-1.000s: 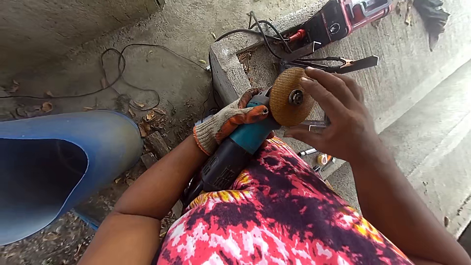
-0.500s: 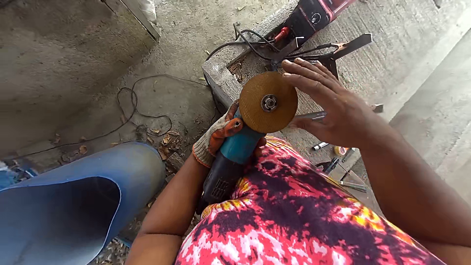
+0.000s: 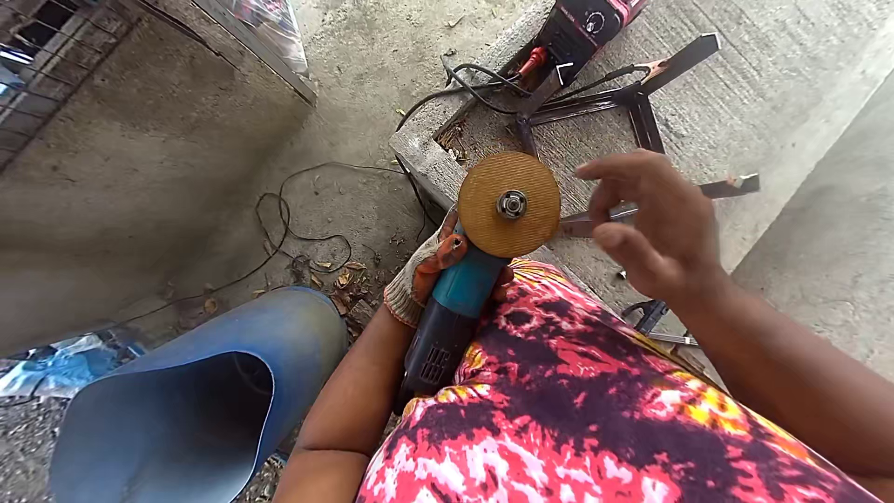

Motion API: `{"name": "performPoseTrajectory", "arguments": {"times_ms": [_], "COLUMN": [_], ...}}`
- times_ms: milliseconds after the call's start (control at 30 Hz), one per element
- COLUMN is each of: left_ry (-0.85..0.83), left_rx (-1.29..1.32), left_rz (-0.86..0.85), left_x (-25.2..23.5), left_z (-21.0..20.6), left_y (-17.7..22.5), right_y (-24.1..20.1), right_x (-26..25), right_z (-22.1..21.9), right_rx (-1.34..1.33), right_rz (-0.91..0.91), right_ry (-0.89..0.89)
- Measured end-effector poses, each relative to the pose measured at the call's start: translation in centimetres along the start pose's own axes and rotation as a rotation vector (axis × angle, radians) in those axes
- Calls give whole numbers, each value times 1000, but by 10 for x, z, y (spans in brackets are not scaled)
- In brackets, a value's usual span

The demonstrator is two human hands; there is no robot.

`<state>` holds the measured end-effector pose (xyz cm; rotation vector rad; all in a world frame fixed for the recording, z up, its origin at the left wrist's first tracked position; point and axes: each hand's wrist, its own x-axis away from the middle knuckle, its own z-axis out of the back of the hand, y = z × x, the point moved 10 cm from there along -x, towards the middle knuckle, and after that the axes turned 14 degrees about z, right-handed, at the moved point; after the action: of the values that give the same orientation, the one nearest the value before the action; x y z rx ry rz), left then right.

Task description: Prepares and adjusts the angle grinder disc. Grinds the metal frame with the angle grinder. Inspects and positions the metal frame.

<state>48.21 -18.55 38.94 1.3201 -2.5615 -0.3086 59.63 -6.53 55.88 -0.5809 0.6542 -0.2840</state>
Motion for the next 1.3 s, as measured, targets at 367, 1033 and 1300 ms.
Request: {"name": "performPoseTrajectory", "arguments": {"times_ms": [367,1033,1300], "left_ry": [20,294,247], "left_rx": [-39,-154,-91], "left_rz": [-46,9,17], "left_x": [-2,-15,-19], "left_z": [-9,-1,-6], "left_y": [14,21,22], "right_y": [8,-9,-3], "right_x": [3,-36,-41], "right_z": [-38,-37,-32], "right_rx": [126,425,464], "right_rz": [-63,118,115], "right_ry": [-206,-447,-468]}}
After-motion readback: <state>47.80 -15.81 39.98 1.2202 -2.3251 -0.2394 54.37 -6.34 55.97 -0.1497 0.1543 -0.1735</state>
